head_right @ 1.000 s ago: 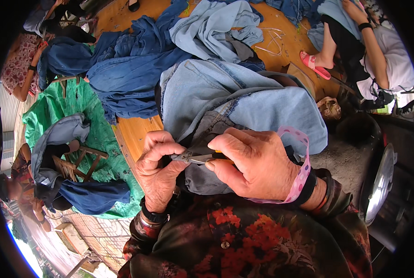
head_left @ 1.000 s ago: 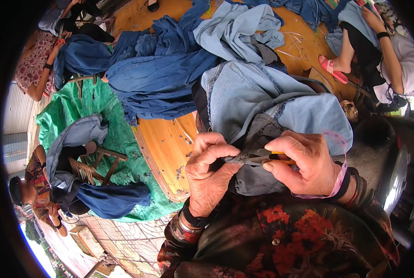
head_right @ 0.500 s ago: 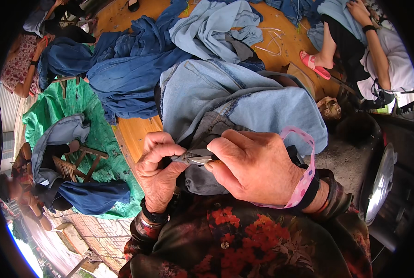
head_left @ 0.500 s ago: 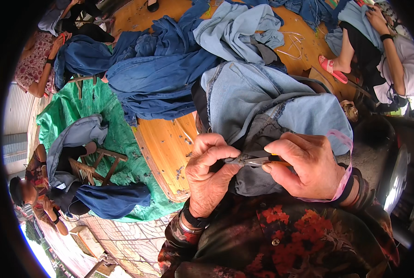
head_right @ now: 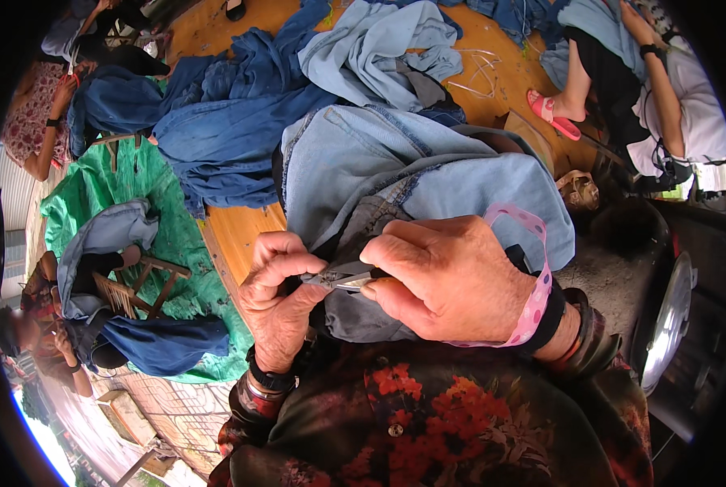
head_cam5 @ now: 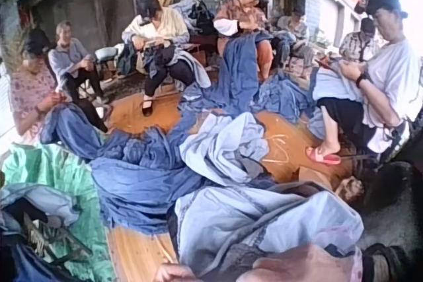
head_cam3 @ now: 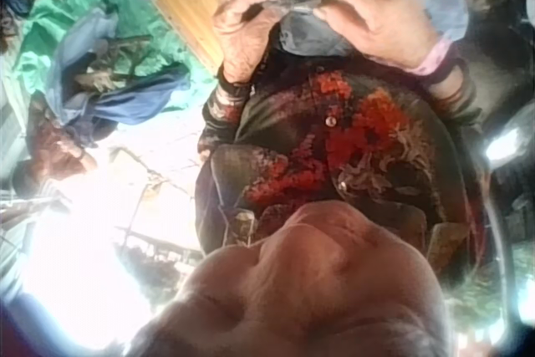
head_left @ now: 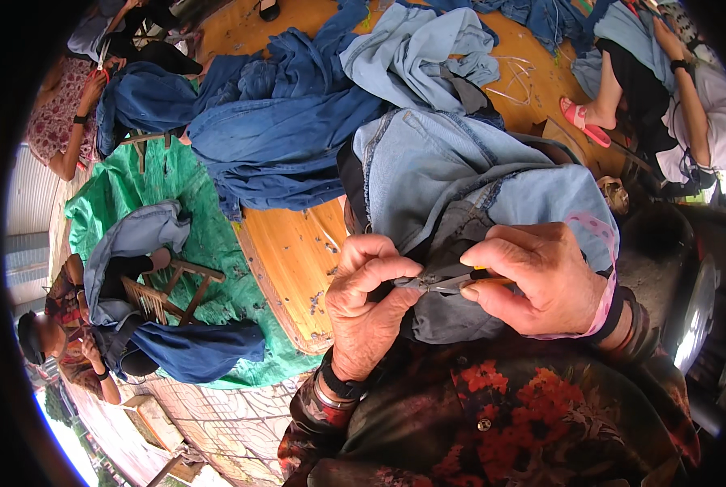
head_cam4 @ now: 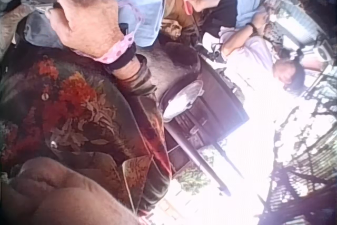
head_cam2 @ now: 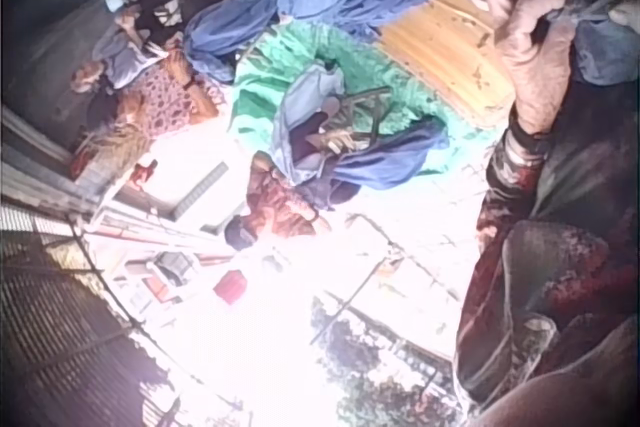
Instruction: Using a seam ripper or small scissors to remove threads or tags from denim garments in an outdoor workshop setting.
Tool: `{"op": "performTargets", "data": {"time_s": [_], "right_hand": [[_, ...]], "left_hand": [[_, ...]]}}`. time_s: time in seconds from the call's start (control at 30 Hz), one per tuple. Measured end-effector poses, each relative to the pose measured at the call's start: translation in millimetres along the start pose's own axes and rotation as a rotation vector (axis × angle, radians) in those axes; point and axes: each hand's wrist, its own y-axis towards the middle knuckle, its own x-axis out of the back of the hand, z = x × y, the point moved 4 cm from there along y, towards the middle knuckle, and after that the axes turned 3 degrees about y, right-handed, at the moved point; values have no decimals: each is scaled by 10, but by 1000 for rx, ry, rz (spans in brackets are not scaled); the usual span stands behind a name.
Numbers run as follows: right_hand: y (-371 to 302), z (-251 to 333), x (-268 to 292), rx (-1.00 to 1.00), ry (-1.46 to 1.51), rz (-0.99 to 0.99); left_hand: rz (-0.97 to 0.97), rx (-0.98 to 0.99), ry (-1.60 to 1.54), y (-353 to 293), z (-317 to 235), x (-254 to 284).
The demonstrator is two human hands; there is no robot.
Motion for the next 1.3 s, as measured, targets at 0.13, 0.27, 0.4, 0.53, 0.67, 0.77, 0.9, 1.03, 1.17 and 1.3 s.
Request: {"op": "performTargets", "data": {"time_s": [0.13,0.27,0.4,0.53,0.67,0.77,0.9,1.03,1.17,1.3], "right_hand": [[11,5,-16,0,-10,16],[3,-11,-47,1,16,12],[5,-24,-94,14,64,7],[9,-59,-139,4,87,14],[1,-70,-148,5,102,0],[-4,-82,-156,33,111,-25],[-8,-93,-169,84,144,-62],[-64,-166,-182,49,271,-106],[-108,-184,-121,-147,445,-201],[-95,-136,-110,-129,293,-63]], "left_hand": [[0,-3,2,2,-4,2],[-2,-4,10,0,-5,-4],[7,-11,5,13,-21,-14],[-1,2,10,0,-6,-3],[-5,2,3,-2,2,-6],[-9,-7,11,-2,-6,-8],[-5,-1,27,2,-17,-4],[-12,11,9,-8,-11,-10],[-6,7,24,-10,13,-3],[-12,14,10,-5,5,-1]]}}
